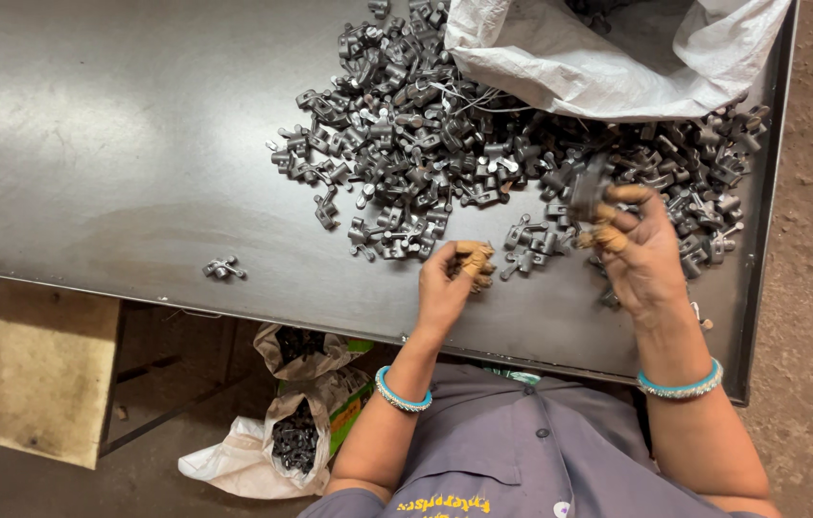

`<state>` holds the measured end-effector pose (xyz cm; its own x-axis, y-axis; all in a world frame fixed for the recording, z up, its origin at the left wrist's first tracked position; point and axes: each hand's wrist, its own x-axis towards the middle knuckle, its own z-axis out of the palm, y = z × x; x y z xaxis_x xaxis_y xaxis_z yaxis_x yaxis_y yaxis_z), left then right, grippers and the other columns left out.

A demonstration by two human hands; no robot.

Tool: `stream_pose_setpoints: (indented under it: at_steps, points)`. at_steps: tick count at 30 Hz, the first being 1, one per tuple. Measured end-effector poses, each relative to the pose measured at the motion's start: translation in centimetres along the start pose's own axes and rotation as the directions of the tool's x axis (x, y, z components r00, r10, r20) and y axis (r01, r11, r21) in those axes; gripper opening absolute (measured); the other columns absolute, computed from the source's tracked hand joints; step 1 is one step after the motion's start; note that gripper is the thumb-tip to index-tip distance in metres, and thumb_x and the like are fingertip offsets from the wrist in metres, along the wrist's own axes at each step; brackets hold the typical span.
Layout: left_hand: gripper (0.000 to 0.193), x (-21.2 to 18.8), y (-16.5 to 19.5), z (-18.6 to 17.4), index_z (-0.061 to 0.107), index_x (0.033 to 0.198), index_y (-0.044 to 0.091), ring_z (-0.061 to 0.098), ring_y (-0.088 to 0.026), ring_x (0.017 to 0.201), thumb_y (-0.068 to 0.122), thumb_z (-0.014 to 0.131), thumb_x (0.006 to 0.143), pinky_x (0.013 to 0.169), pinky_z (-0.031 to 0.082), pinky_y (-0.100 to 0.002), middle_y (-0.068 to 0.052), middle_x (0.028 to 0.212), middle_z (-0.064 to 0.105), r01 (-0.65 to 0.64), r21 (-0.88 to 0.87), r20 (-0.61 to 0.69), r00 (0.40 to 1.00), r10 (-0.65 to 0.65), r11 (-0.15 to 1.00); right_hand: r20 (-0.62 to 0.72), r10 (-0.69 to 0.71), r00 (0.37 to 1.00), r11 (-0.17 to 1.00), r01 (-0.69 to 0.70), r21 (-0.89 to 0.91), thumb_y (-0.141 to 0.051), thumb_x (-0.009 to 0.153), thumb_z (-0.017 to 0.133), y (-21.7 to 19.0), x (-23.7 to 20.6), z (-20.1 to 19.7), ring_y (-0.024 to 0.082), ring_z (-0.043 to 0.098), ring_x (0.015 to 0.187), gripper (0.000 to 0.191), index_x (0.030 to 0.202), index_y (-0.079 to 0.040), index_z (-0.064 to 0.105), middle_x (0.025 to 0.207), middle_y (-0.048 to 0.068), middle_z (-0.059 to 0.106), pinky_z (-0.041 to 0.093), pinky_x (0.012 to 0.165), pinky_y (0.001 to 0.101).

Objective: The person picks small metal fittings one at a time from a large pile on a metal table, fits the pieces together by hand, and drops the completed pieces into bags below the table. They occasionally push the pile aside to reach more parts.

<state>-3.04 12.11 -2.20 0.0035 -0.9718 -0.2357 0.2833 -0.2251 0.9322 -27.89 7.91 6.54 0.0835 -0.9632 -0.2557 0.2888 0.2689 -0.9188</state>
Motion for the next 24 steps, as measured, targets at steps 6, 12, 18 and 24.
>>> stream_pose_setpoints:
  at_steps: [6, 12, 18, 24]
  points:
    - [0.023, 0.0, 1.2, -0.3, 0.069, 0.119, -0.004, 0.071, -0.010, 0.090, 0.002, 0.062, 0.098, 0.077, 0.061, -0.026, -0.007, 0.104, 0.075, -0.064, -0.019, -0.059, 0.996, 0.063, 0.998, 0.293, -0.213, 0.932, 0.321, 0.350, -0.880, -0.004, 0.070, 0.085, 1.9, -1.4, 4.3, 0.028, 0.062, 0.090, 0.041, 0.109, -0.010, 0.073, 0.093, 0.013, 0.066, 0.054, 0.079, 0.0388]
    - [0.031, -1.4, 4.3, 0.2, 0.073, 0.117, 0.001, 0.075, -0.021, 0.085, 0.008, 0.076, 0.087, 0.074, 0.060, -0.031, -0.010, 0.100, 0.076, -0.156, 0.595, -0.080, 0.965, 0.251, 0.789, 0.297, -0.240, 0.924, 0.230, 0.351, -0.908, -0.006, 0.072, 0.082, 4.7, -5.4, 3.8, 0.032, 0.060, 0.098, 0.041, 0.110, -0.009, 0.069, 0.097, 0.011, 0.067, 0.051, 0.085, 0.0427]
    - [0.061, -2.6, 5.6, 2.7, 0.057, 0.136, 0.003, 0.058, -0.035, 0.104, 0.019, 0.080, 0.082, 0.080, 0.053, -0.046, -0.016, 0.124, 0.061, -0.196, 0.959, 0.122, 0.938, 0.325, 0.205, 0.280, -0.337, 0.899, 0.228, 0.367, -0.902, -0.009, 0.066, 0.084, 6.8, -6.2, 3.1, 0.036, 0.062, 0.096, 0.045, 0.106, -0.001, 0.066, 0.102, 0.016, 0.068, 0.052, 0.083, 0.0437]
    - [0.069, -2.6, 5.3, 2.9, 0.051, 0.144, 0.003, 0.054, -0.040, 0.104, 0.016, 0.078, 0.082, 0.079, 0.055, -0.046, -0.021, 0.136, 0.053, -0.163, 0.968, 0.111, 0.960, 0.257, 0.189, 0.043, 0.006, 0.999, 0.979, 0.003, -0.205, -0.003, 0.087, 0.076, 9.2, -4.0, -0.7, 0.020, 0.070, 0.090, 0.026, 0.110, -0.002, 0.064, 0.104, 0.010, 0.072, 0.058, 0.078, 0.0309]
